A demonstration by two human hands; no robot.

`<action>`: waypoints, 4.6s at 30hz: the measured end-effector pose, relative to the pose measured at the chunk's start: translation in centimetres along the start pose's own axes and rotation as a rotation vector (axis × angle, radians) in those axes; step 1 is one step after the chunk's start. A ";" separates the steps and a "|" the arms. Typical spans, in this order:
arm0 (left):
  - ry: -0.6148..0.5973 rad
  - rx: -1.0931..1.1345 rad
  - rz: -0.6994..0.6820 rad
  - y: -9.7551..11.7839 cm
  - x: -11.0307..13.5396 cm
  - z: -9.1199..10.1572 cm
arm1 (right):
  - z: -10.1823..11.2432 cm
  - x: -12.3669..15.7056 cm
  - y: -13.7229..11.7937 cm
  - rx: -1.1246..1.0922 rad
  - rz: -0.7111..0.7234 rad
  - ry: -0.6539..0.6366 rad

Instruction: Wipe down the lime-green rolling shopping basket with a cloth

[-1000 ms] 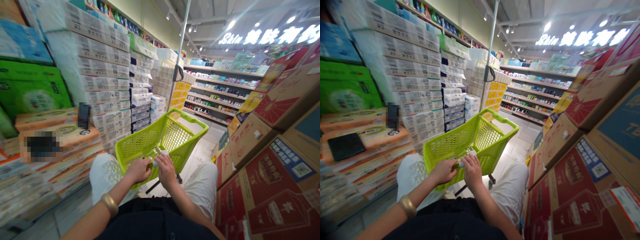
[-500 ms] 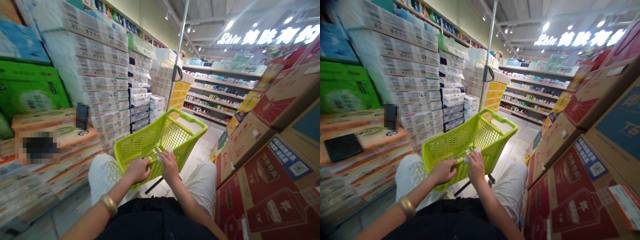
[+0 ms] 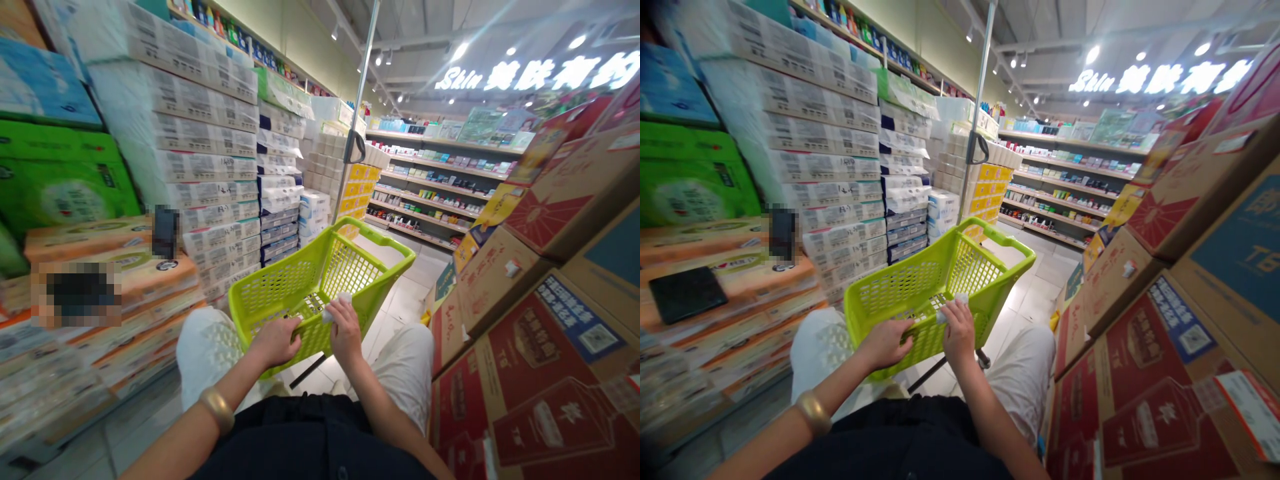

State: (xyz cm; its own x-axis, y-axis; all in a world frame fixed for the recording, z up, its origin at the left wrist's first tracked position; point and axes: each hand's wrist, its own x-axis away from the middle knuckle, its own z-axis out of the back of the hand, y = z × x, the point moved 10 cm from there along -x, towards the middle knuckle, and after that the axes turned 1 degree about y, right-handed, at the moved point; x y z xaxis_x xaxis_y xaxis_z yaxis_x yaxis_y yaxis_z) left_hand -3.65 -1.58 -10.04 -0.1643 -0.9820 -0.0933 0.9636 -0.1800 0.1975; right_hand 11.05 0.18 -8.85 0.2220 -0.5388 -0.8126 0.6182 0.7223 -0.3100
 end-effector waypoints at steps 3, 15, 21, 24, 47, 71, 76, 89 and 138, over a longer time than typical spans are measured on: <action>0.004 0.002 -0.017 0.0 0.0 -0.1 | -1.4 0.8 -3.4 -0.021 0.111 -0.074; -0.003 -0.011 0.010 0.1 0.0 0.2 | -0.2 -1.7 1.3 0.118 -0.040 -0.071; -0.009 -0.006 -0.009 0.1 0.0 0.0 | -1.3 -1.3 -1.0 0.074 0.061 -0.169; -0.008 -0.009 0.004 0.0 0.0 -0.1 | 0.3 -2.6 1.5 0.109 0.043 -0.144; 0.008 0.006 -0.063 -2.1 -0.7 1.0 | 4.9 -5.8 7.5 0.276 0.033 -0.058; 0.034 -0.069 -0.125 -0.6 -1.5 0.2 | 10.1 -1.2 11.2 0.130 -0.163 0.435; 0.052 -0.056 -0.127 -0.5 -1.5 0.4 | 4.1 -0.3 4.8 0.075 0.022 0.191; 0.045 -0.068 -0.117 -0.6 -1.5 0.3 | 7.0 -2.0 8.2 0.096 -0.047 0.180; 0.043 -0.035 -0.167 1.3 -2.6 -0.3 | 12.0 -7.1 14.0 0.433 -0.013 -0.063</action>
State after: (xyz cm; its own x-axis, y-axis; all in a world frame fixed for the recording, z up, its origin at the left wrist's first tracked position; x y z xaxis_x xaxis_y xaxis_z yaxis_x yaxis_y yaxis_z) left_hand -1.92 0.73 -9.86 -0.3146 -0.9350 -0.1636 0.9306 -0.3378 0.1413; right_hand 27.20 8.91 -1.49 0.2494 -0.5814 -0.7744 0.8772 0.4745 -0.0738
